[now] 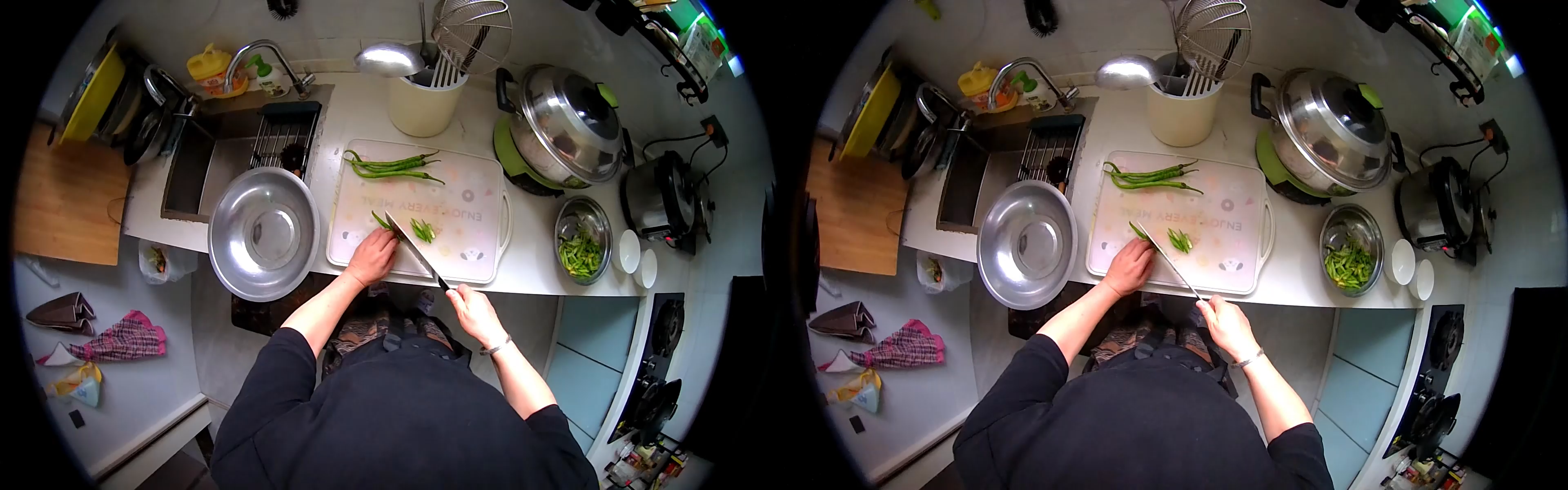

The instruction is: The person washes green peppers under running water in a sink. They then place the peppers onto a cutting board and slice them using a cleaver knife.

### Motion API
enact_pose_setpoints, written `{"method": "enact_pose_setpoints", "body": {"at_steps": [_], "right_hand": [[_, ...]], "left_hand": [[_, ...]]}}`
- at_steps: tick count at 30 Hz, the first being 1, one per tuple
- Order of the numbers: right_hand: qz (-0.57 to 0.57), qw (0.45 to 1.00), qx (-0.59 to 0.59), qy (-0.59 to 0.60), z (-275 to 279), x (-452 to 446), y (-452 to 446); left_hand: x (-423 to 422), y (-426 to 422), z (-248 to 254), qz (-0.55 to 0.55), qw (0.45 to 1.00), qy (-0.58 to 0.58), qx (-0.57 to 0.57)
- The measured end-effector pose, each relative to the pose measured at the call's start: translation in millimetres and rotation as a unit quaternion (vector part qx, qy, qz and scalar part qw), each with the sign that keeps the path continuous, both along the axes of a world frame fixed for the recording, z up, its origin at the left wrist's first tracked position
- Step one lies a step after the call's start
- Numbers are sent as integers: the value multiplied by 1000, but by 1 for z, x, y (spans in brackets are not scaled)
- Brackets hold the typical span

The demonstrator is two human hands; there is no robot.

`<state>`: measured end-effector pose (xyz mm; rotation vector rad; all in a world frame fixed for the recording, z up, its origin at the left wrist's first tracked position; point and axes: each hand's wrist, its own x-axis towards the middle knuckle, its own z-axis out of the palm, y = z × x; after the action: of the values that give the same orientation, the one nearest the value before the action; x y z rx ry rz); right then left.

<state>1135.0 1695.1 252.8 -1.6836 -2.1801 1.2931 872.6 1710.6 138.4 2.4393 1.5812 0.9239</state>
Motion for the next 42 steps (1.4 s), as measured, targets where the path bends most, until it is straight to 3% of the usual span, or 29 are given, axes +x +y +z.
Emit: {"method": "enact_pose_setpoints", "body": {"at_steps": [10,13,15,17,26,42], "right_hand": [[8,1000,-16,6,-26,-14,10],[-9,998,63,18,-46,-30,15],[-100,985,-96,101,-52,-36,22],[-112,979,-99,137,-62,-32,23],[-84,991,-73,72,-11,-6,8],[2,999,-25,-30,7,0,2]], "left_hand": [[1,0,-2,1,1000,2,0],[2,1,-1,0,1000,-2,-7],[3,2,1,-15,1000,-6,-10],[10,0,2,-19,1000,-10,-11],[-10,2,7,5,999,-43,-3],[-15,14,-3,-23,1000,0,2]]}}
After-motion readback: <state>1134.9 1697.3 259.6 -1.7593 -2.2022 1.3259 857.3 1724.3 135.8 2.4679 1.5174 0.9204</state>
